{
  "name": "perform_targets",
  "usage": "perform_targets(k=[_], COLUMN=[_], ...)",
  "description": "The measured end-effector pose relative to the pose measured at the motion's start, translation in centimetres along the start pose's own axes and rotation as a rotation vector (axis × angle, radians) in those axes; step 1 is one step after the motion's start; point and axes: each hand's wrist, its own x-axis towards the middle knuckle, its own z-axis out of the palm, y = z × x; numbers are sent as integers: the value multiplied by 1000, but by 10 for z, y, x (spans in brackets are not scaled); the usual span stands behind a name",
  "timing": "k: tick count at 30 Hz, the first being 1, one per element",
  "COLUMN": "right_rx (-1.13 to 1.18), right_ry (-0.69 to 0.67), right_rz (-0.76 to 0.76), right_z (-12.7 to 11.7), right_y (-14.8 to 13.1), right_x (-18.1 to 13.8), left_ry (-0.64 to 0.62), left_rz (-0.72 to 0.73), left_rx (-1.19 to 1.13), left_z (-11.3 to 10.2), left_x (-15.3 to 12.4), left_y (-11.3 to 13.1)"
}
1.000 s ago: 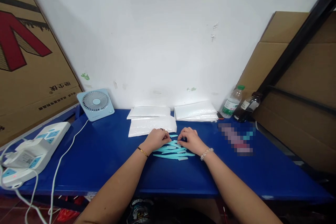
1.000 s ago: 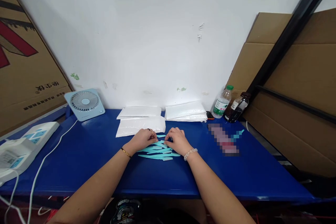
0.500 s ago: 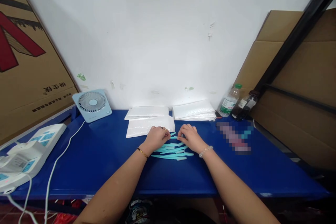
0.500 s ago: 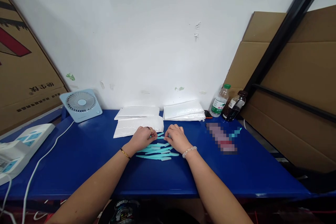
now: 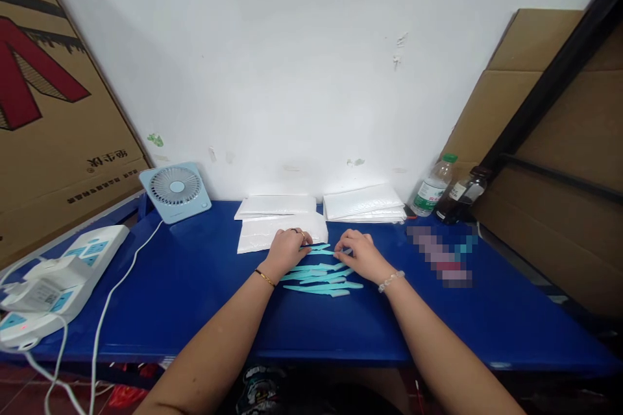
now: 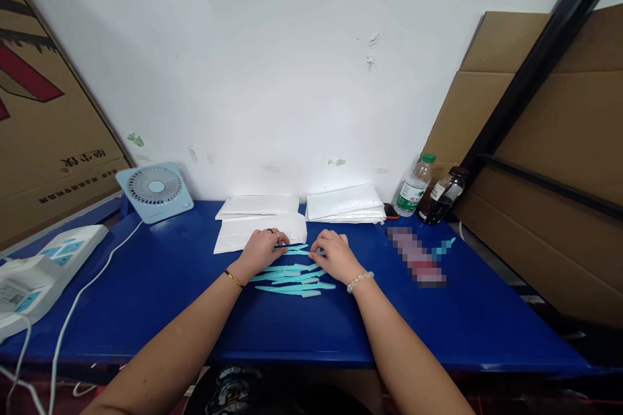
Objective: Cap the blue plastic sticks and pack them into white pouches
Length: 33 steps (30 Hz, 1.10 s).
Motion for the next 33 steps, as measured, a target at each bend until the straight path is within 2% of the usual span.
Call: perform_targets(k=[3,6,11,13,19,25,30,33], right_rx=[55,75,95,83,6,-58,15,25], right_ry=[-85,-131,-122,-85,-35,6,-102,-179], right_rz=[-75,-87,-88,-80,-115,23,-42,-52], right_z=[4,7,7,6,-1,-11,-13,-12], right_y=[-14,-19,-16,-15,-8,11,6,4], right_x=[0,0,0,1,3,2,-4,-6], left_ry=[-8,6,-83,-110,-47,-12,17,-22], left_rz=[-5,18,241,280,267,105,108,169], left_rx=[-8,-16,-79,-72,-35,12,-19,-66], left_z=[0,-2,-9,-8,-3,-2,-4,-7], left_x=[0,-1,-8,-8,-4,-1,-2,-5], left_y=[0,1,6,7,7,-4,-2,3])
